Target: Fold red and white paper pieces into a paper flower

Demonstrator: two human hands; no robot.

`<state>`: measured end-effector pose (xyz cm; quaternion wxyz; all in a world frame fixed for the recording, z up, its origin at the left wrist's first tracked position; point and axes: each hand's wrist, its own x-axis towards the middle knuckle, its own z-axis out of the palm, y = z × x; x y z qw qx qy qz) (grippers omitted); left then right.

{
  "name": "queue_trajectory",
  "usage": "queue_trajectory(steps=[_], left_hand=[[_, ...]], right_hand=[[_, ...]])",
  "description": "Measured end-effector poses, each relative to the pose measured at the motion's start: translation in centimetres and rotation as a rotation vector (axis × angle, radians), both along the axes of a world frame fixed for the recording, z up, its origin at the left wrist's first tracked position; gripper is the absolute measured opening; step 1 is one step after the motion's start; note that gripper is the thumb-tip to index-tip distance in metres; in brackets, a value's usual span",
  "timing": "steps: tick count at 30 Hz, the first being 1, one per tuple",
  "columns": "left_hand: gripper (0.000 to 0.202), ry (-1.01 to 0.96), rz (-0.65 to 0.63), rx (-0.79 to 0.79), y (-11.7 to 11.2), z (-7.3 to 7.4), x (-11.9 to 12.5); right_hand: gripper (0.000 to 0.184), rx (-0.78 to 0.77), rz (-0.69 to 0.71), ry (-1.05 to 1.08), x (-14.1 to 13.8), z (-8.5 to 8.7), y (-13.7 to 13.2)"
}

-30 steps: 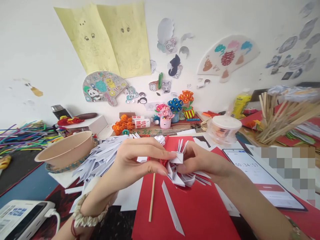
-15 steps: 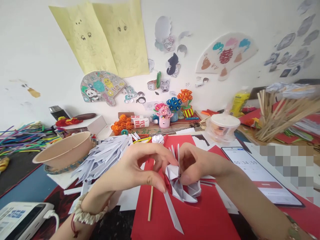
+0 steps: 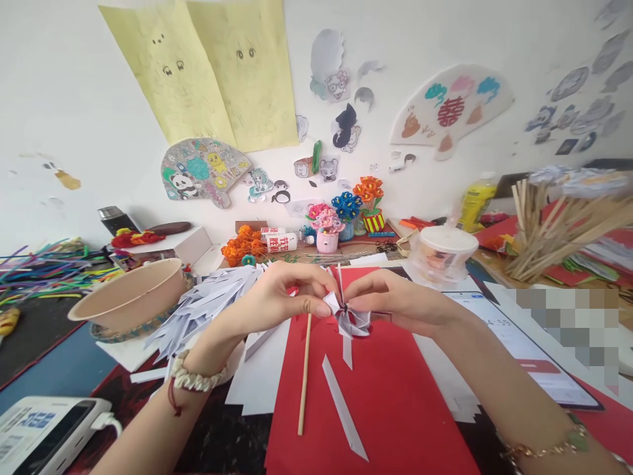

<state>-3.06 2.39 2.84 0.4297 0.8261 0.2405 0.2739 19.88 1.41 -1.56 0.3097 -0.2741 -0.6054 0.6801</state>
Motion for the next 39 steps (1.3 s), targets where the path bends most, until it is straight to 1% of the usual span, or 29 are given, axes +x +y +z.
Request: queue_trajectory(steps=[2, 5, 8, 10, 13, 15, 17, 19, 21, 24, 27, 32, 36, 39], left_hand=[[0.005, 0.031, -0.037, 0.014, 0.8, 0.0, 0.4], [0.003, 0.064, -0.078, 0.129, 2.0, 0.0, 1.1], [0.008, 0.091, -0.081, 0.284, 2.9, 0.0, 1.4], [0.012, 0.096, 0.009, 0.369, 3.1, 0.1, 1.4], [0.016, 0.077, 0.281, 0.516, 2.5, 0.2, 1.5], [0.021, 0.115, 0.422, 0.65, 1.9, 0.1, 1.9], [0.024, 0.241, 0.465, 0.754, 1.2, -0.1, 2.5], [0.016, 0.365, 0.526, 0.821, 0.7, -0.4, 3.3], [0.015, 0.445, 0.581, 0.93, 0.4, -0.8, 3.8], [0.017, 0.541, 0.587, 1.08, 0.5, -1.2, 4.2], [0.017, 0.573, 0.557, 1.114, 0.7, -1.4, 4.1], [0.018, 0.52, 0.587, 1.061, 0.7, -1.2, 4.1], [0.018, 0.467, 0.595, 1.048, 0.8, -1.2, 4.0], [0.014, 0.461, 0.584, 1.111, 0.9, -1.3, 3.8]], right_hand=[[0.018, 0.041, -0.045, -0.056, 0.4, -0.2, 0.3], [0.019, 0.107, -0.108, -0.156, 0.6, -0.2, 0.6], [0.017, 0.152, -0.263, -0.237, 0.3, 0.0, 0.5], [0.018, 0.18, -0.422, -0.238, -0.1, -0.1, 0.6], [0.022, 0.222, -0.641, -0.223, -0.7, -0.5, 0.8], [0.024, 0.244, -0.748, -0.208, -0.9, -0.9, 1.0], [0.024, 0.258, -0.788, -0.183, -1.1, -1.3, 1.1], [0.025, 0.276, -0.791, -0.151, -1.4, -1.7, 1.1], [0.026, 0.298, -0.812, -0.129, -1.7, -2.0, 1.1], [0.029, 0.312, -0.89, -0.124, -2.2, -2.2, 0.8], [0.029, 0.327, -0.978, -0.115, -2.8, -2.3, 0.4], [0.033, 0.38, -1.078, -0.076, -3.7, -2.3, -0.2], [0.031, 0.39, -1.09, -0.051, -3.9, -2.3, -0.3], [0.028, 0.395, -1.096, -0.046, -3.9, -2.2, -0.4]])
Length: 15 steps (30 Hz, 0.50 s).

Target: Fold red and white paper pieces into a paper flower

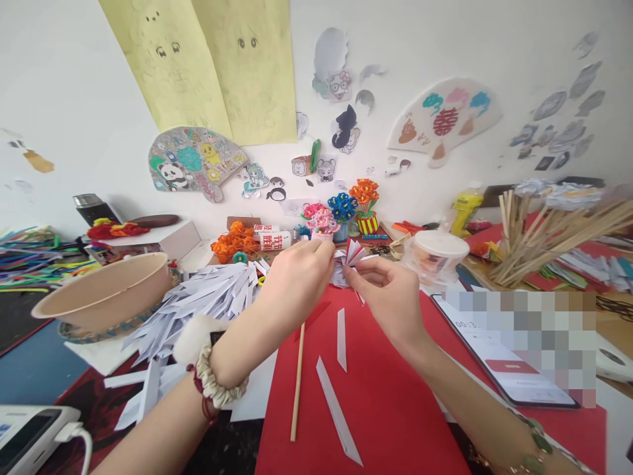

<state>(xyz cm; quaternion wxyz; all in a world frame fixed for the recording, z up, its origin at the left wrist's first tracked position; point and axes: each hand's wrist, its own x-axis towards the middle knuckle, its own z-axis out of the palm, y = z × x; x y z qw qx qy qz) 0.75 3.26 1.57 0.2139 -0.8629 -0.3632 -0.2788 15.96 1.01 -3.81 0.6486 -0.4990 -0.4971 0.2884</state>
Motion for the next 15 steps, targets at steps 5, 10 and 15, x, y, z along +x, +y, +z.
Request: queue_trajectory(steps=[5, 10, 15], left_hand=[[0.013, -0.05, -0.037, -0.085, 0.05, 0.03, -0.25], [0.016, -0.122, -0.068, -0.102, -0.03, 0.1, -0.19], [0.02, -0.048, -0.044, 0.036, -0.12, 0.02, -0.18]], right_hand=[[0.025, 0.02, -0.034, 0.012, -0.18, 0.03, -0.31], [0.026, 0.041, -0.04, 0.07, -0.4, 0.01, -0.47], [0.025, 0.029, -0.001, 0.13, -0.36, 0.04, -0.45]])
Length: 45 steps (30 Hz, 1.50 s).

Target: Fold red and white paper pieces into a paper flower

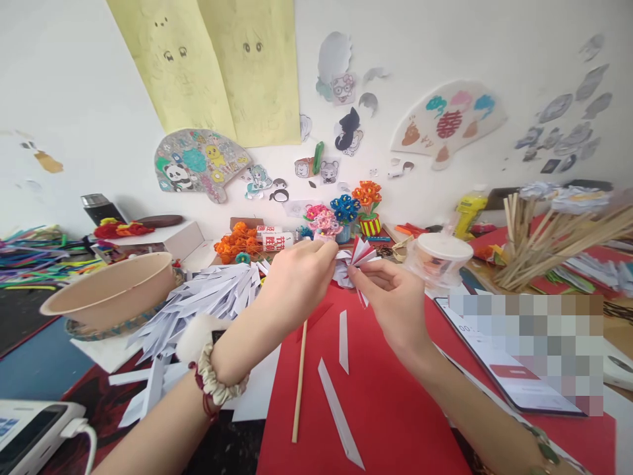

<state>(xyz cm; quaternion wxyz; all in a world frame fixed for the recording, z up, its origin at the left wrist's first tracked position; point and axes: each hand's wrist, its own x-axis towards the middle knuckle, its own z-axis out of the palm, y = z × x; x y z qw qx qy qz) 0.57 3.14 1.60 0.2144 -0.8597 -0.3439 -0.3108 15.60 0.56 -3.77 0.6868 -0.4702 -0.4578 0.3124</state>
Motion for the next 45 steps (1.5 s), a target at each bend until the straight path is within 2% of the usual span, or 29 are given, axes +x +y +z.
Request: queue_trajectory(steps=[3, 5, 9, 12, 14, 18, 24, 27, 32, 35, 41, 45], left_hand=[[0.02, 0.012, 0.035, 0.01, -0.3, 0.3, 0.0], [0.018, -0.018, 0.045, -0.036, -0.5, 0.7, 0.0], [0.019, -0.064, 0.01, -0.135, -0.8, 1.5, -0.4], [0.022, -0.064, -0.033, -0.098, -0.7, 1.5, -0.7], [0.025, -0.034, -0.05, -0.052, -0.6, 1.3, -0.8], [0.025, 0.02, -0.008, 0.011, -0.6, 1.0, -0.7], [0.02, 0.049, -0.002, 0.044, -1.1, 1.8, -0.8], [0.012, 0.126, -0.003, 0.164, -1.4, 2.2, -0.8], [0.017, 0.234, -0.074, 0.44, -1.7, 1.9, -0.5], [0.026, 0.232, -0.103, 0.502, -1.7, 1.6, -0.4], [0.023, 0.051, -0.135, 0.379, -1.1, 0.6, -0.1], [0.024, -0.062, -0.155, 0.142, -1.3, 1.5, -0.3]], right_hand=[[0.025, 0.006, 0.044, 0.045, 0.1, -0.1, 0.1], [0.026, -0.003, 0.109, 0.072, 0.1, -0.1, 0.3], [0.026, -0.018, 0.242, 0.129, 0.0, -0.2, 0.5], [0.029, -0.027, 0.284, 0.143, 0.0, -0.3, 0.6], [0.029, -0.028, 0.263, 0.15, -0.1, -0.4, 0.5], [0.026, -0.008, 0.195, 0.156, -0.1, -0.5, 0.3], [0.026, 0.031, 0.198, 0.1, -0.2, -0.2, 0.1], [0.025, 0.05, 0.161, 0.052, -0.1, 0.0, -0.1], [0.019, 0.12, 0.095, -0.043, -0.2, -0.1, -0.3], [0.017, 0.174, 0.047, -0.084, -0.2, -0.3, -0.4], [0.013, 0.305, -0.063, -0.072, -0.3, -0.5, -0.6], [0.015, 0.192, 0.003, -0.031, -0.2, -0.1, -0.7]])
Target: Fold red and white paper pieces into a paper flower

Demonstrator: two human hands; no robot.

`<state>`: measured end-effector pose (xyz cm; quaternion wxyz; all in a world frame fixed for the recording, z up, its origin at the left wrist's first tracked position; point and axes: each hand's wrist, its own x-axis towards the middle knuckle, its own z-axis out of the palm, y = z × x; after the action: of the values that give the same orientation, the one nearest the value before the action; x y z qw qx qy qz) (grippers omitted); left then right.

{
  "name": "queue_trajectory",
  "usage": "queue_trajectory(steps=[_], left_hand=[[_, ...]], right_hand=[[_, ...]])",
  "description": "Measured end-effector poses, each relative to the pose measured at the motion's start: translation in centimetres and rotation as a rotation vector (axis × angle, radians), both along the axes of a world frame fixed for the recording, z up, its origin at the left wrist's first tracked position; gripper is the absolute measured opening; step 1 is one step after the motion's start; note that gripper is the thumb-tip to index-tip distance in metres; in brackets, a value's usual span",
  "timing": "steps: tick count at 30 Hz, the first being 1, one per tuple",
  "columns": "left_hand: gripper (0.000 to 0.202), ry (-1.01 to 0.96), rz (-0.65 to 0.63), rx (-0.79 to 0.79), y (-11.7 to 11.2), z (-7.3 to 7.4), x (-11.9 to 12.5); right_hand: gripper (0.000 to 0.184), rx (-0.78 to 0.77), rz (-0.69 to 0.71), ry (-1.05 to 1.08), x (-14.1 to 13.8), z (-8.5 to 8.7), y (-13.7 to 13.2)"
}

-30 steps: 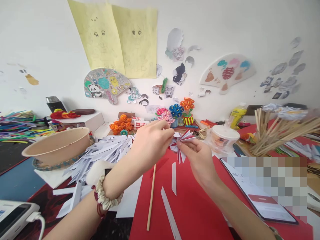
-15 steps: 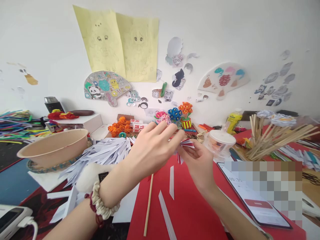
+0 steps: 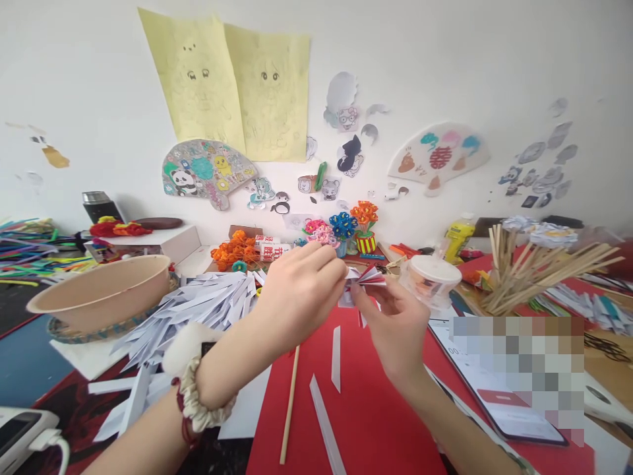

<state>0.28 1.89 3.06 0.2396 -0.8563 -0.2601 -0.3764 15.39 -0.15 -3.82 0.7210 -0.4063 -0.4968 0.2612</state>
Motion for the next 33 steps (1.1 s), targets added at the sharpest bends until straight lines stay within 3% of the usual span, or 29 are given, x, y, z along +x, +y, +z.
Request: queue_trajectory(steps=[6, 11, 15, 20, 28, 33], left_hand=[[0.016, -0.168, -0.158, -0.583, 0.6, 2.4, -1.8], [0.027, -0.145, -0.415, -0.955, 2.3, 1.4, -2.9], [0.022, -0.215, -0.502, -1.049, 2.7, 0.4, -2.7], [0.014, -0.244, -0.565, -1.124, 2.3, 0.2, -2.2], [0.024, -0.304, -0.465, -1.001, 2.4, -0.4, -2.1], [0.041, -0.346, -0.525, -1.091, 2.4, -0.2, -2.2]], right_hand=[[0.019, -0.269, 0.28, 0.176, 0.7, 1.1, 0.9], [0.018, -0.386, 0.592, 0.194, 1.3, 1.4, 1.2], [0.017, -0.428, 0.699, 0.152, 1.6, 1.7, 1.0], [0.01, -0.424, 0.803, 0.151, 1.9, 1.7, 0.8], [0.013, -0.366, 0.792, 0.213, 1.7, 1.6, 1.0], [0.019, -0.395, 1.095, 0.243, 2.3, 1.4, 1.3]])
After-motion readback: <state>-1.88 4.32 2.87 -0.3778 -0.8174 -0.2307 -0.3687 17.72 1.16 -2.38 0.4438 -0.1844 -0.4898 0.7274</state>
